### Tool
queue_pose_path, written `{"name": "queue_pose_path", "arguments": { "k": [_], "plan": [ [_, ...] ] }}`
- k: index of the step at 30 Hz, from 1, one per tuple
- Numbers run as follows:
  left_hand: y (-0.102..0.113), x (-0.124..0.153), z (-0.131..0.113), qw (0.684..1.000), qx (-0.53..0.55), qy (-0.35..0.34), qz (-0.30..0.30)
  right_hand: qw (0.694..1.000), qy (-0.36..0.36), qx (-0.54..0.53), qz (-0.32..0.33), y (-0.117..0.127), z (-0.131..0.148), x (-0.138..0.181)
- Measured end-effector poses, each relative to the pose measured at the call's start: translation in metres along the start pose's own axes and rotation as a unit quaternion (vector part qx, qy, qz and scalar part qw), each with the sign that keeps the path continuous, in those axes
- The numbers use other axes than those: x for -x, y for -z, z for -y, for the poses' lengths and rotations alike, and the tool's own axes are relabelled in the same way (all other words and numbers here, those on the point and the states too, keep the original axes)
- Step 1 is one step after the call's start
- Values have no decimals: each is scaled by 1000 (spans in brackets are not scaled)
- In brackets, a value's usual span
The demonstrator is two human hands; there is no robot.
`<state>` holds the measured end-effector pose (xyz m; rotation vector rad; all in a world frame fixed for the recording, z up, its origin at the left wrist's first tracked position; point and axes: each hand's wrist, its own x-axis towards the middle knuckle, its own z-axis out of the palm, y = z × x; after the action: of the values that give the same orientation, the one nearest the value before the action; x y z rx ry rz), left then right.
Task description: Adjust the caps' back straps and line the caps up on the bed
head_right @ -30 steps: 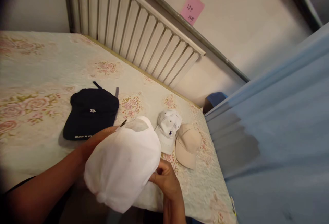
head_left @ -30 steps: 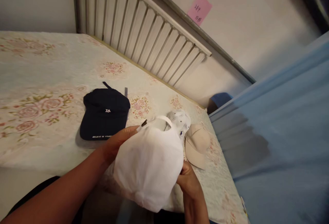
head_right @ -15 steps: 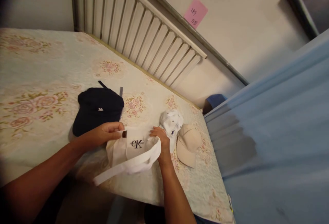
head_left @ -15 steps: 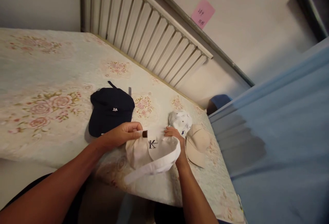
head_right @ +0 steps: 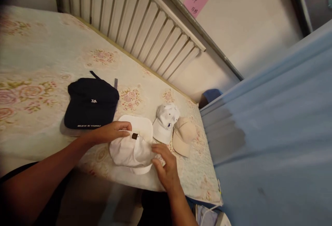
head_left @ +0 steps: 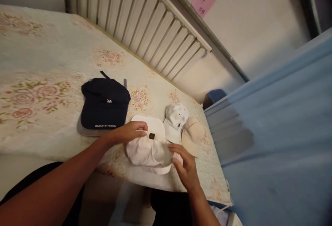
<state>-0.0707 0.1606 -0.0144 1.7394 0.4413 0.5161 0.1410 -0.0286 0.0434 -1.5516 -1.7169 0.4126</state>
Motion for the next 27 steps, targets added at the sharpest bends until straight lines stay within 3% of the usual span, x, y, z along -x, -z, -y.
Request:
{"name": "queue_pose_path", "arguments": {
  "k": [6,9,12,18,23,27],
  "plan": [
    [-5,-3,0,1000,-3,-3,0,982,104,115,109,-13,26,24],
    [-7,-3,-4,1000,-4,-2,10,979,70,130,138,-14,30,20],
    [-9,-5,-5,1000,-10,-10,15,986,-10,92,140,-11,34,12],
    [-13,-10,-6,1000,-12,-15,19,983,-169,-1,71,-11,31,-10],
    [-18,-10,-9,1000,-14,-23,17,979,-197,30,-38,-27,23,-30],
    [-21,-8,-9,999,-30,-35,7,975,-218,16,-44,-42,17,-39]
  ]
}}
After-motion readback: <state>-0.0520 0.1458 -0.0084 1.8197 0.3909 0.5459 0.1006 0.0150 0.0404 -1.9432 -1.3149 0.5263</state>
